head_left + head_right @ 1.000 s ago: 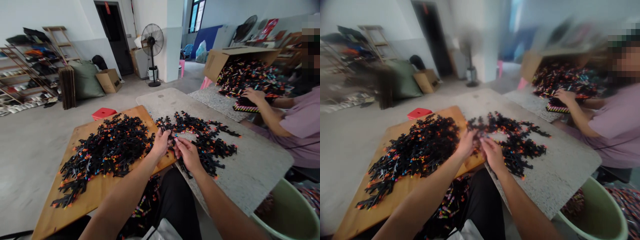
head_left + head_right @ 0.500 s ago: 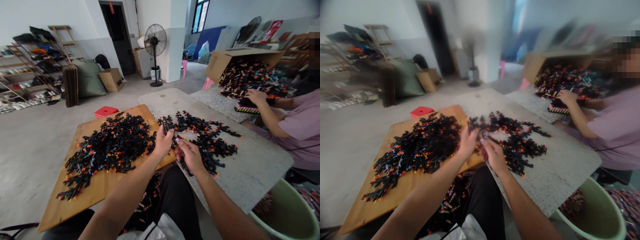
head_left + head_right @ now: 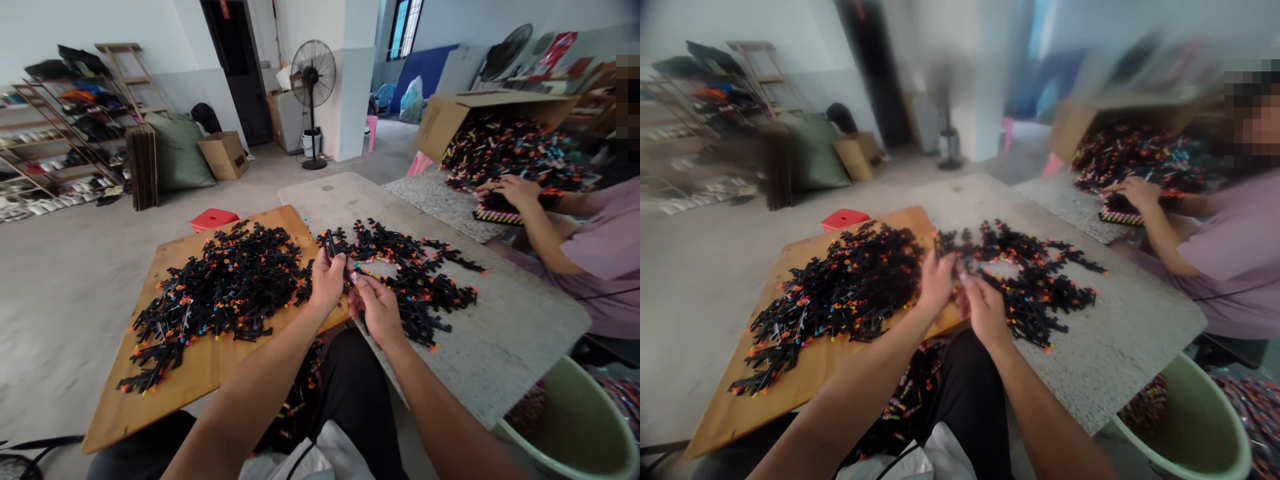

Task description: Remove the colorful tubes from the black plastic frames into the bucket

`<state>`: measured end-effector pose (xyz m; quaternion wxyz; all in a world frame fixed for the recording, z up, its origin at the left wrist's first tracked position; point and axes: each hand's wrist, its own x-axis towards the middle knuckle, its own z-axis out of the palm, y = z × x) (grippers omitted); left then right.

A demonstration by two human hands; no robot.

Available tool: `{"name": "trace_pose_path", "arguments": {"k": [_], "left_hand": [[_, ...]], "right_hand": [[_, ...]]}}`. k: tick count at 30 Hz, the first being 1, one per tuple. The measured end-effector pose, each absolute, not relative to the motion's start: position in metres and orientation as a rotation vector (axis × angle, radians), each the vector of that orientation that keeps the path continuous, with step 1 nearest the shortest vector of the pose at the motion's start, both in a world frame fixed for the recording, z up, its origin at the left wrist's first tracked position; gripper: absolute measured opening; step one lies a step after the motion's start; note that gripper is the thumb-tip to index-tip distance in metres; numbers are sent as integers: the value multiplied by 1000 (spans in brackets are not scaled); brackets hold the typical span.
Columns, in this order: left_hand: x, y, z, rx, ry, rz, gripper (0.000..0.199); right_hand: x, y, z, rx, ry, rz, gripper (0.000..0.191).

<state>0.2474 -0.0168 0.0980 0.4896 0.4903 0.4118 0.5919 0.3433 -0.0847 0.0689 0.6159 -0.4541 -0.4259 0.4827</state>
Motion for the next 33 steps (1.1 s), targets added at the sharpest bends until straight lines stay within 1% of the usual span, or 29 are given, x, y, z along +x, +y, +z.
{"name": "trace_pose_path", "arguments": {"k": [4,9,15,20,24,28,33], "left_hand": [[248,-21,100,1136,1029,1440,15],[250,-23,104,1042,987,1454,18],[250,-31,114,929,972,1309,21],[249,-29,115,975,991,1370,16],[248,-27,114,985,997,1391,16],[245,-25,112,1033,987,1396,14],[244,-26,111,1086,1009,1463,12]], "right_hand": [[332,-90,70,-1094,-1041,1065,39],[326,-87,69,-936,-810,1155,35],[325,-83,72,-861,-754,1230,34],[324,-84,82,-803,-621,1375,31],[325,-85,87,-783,-563,1435,31],[325,-87,86,-859,-700,1334,33],[328,-91,85,-1030,-1006,1044,35]]}}
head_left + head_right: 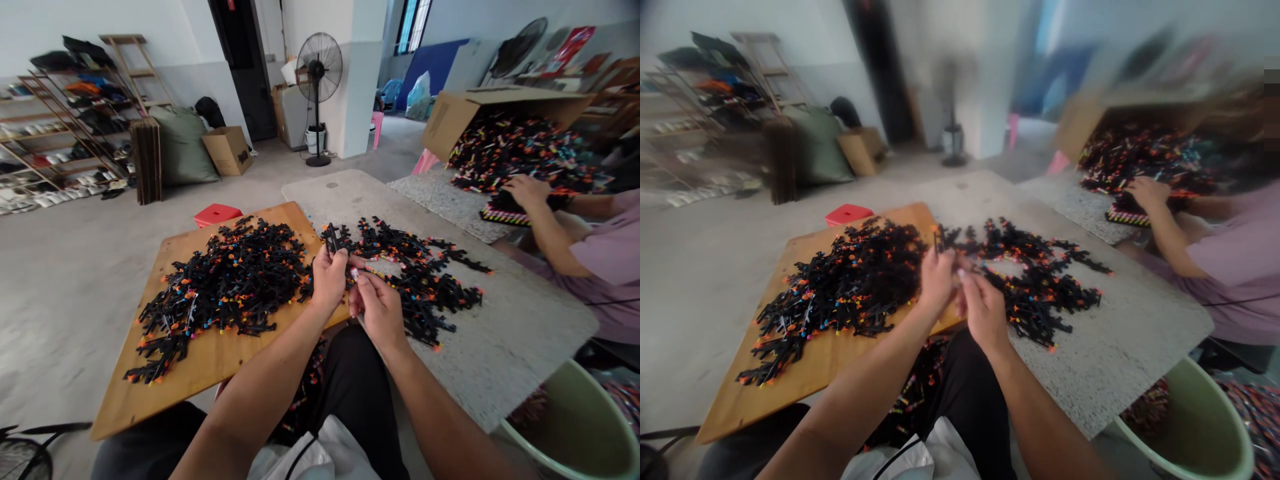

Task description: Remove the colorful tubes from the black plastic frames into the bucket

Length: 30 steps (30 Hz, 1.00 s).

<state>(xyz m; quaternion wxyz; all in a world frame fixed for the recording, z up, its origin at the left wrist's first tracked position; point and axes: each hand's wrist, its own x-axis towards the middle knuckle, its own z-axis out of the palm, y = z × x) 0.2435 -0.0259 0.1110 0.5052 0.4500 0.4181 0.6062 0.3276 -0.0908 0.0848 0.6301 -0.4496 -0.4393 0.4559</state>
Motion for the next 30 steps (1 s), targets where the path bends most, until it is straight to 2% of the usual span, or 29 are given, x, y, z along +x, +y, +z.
{"name": "trace_pose_path", "arguments": {"k": [3,12,17,22,25,30], "left_hand": [[244,-30,111,1052,991,1472,11],[244,-42,109,898,1040,1384,25],[242,-46,109,852,1004,1430,26],[237,-48,105,827,898,1323,39],[231,-45,95,840,765,1218,47],[214,-40,83,1020,668,1200,44]], "right_hand": [[328,-91,84,-1097,-1110,985,40],[320,-96,85,-1126,-1058,1114,45],[316,-102,93,-1273,-1184,852,38],[317,-101,89,-1091,-1114,1127,41],[323,-98,83,-1074,-1099,1088,40],[333,-96,79,-1115,-1160,1006,39]]}}
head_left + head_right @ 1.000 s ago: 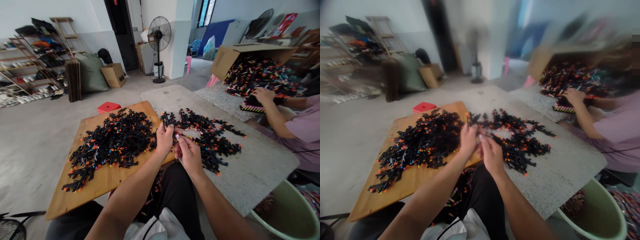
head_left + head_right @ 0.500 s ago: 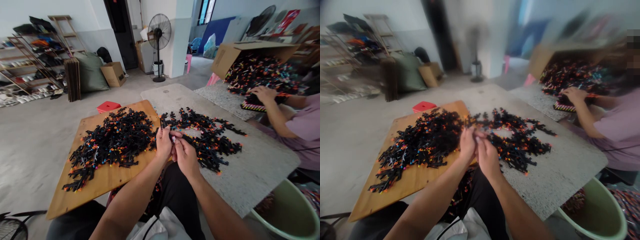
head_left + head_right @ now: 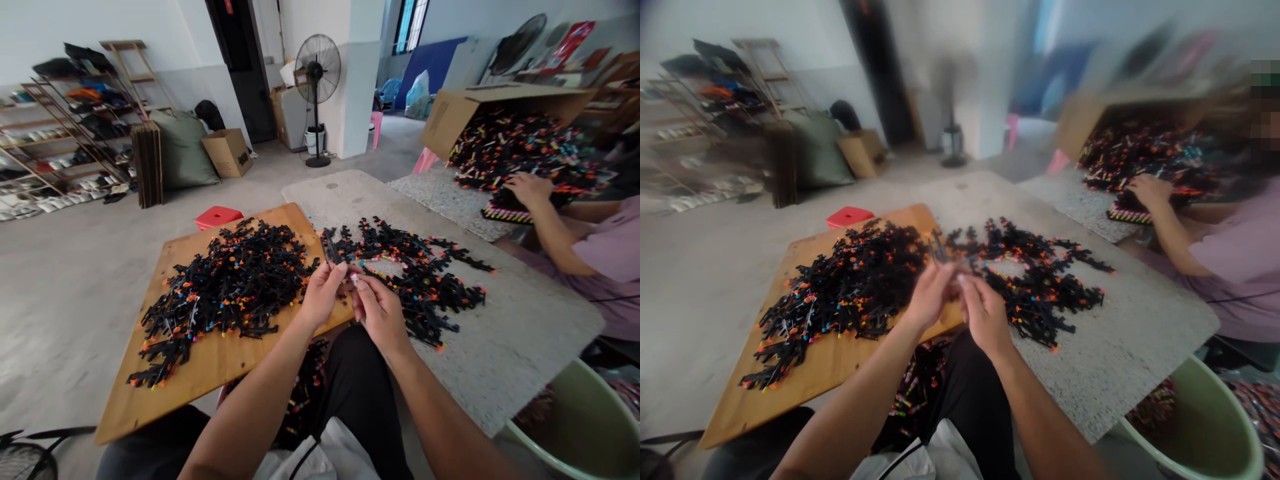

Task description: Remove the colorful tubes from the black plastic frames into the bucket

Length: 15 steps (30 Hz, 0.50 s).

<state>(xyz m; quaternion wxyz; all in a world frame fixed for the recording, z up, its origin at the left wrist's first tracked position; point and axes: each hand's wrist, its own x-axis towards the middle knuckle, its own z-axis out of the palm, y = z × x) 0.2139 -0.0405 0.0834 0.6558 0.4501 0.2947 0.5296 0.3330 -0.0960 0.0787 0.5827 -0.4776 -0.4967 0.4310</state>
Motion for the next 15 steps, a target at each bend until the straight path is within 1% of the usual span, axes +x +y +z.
{"name": "trace_pose_path", "arguments": {"k": [4,9,12,15], "left_hand": [[199,-43,89,1228,768,1215,46],[183,-50,101,1562,781,1057,53],[180,-54,104,1713,787,1090,57],[181,-57,101,1748,798,1138,58]], "right_hand": [[337,-96,83,-1098,-1229,973,38],[346,-98,86,-1055,-1340,941,34],[355,-99,88,-1017,-1429,956,33],[362,-101,93,-1033,-1607,855,33]]}}
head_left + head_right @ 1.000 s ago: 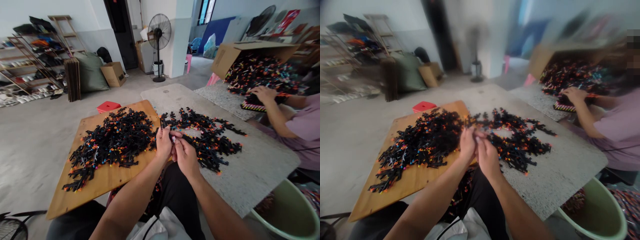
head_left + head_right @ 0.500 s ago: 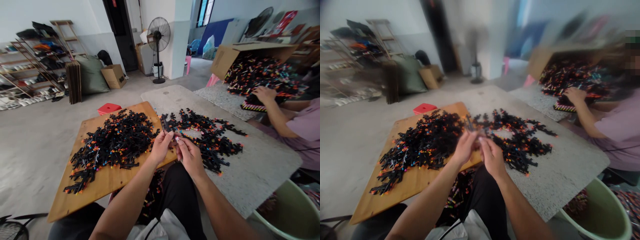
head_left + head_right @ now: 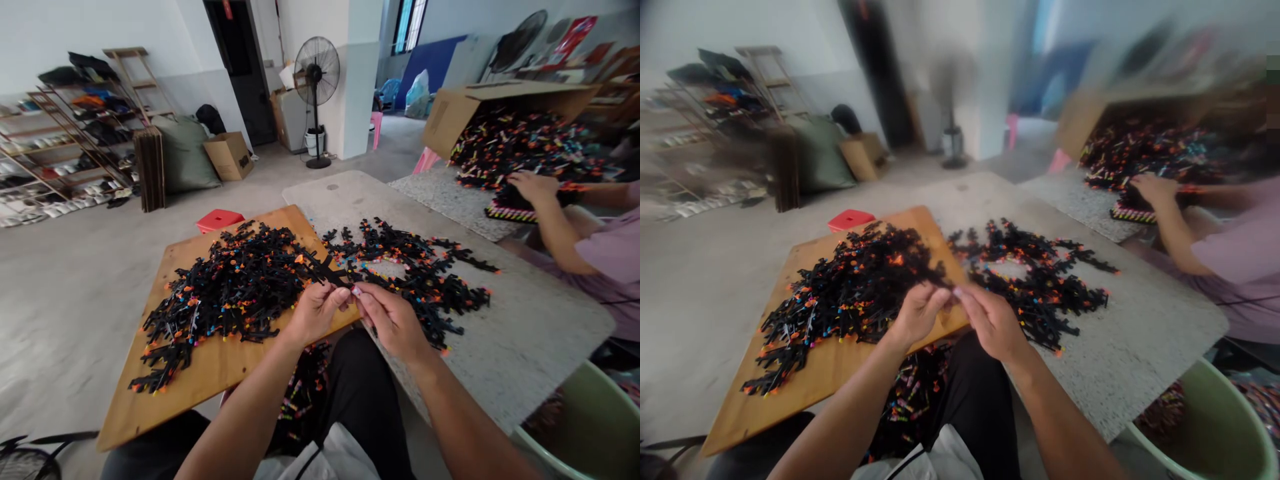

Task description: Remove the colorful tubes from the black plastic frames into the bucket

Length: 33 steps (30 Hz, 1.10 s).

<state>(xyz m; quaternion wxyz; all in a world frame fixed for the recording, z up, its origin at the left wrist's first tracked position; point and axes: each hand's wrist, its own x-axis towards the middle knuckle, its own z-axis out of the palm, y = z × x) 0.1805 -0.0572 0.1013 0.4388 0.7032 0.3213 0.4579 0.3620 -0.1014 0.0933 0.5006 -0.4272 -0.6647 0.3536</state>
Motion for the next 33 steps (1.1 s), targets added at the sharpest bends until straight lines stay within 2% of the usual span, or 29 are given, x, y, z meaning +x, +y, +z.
{"name": "trace_pose_path", "arguments": {"k": [4,7,9,11,14,16,19,21,24,28,31,33], "left_hand": [[173,-59,90,1760,814,1117,57],[153,-64,79,1866,858,980,55],[133,-73,73,1975,957,721,53],[112,-88,68,2090,1072,316,48],[85,-115,57,2251,1123,-277,36],[72,-133,47,2301,1113,-582,29],[60,-149,32,2300,1145,-914,33],[60,-149,30,2282,1193,-1009,40],[75,-126,44,2320,1179,-844,40],[136,-52,66,2465,1034,-154,30],[198,22,59,2493,1097,289,27],[235,69,44,2592,1182,374,24]], "right_hand": [[360,-108,97,-1031,-1855,687,31],[357,-108,84,-981,-1962,782,26],[364,-98,68,-984,-2011,891,26],[382,-76,50,-1172,-2017,865,32],[421,-30,30,-1825,-1993,470,33],[446,1,23,-2107,-1973,323,32],[470,36,17,-2237,-1954,277,31],[478,52,15,-2287,-1964,266,29],[480,69,11,-2312,-2021,267,30],[476,81,6,-2281,-2105,288,30],[475,82,3,-2265,-2113,318,27],[479,78,1,-2262,-2077,317,29]]}}
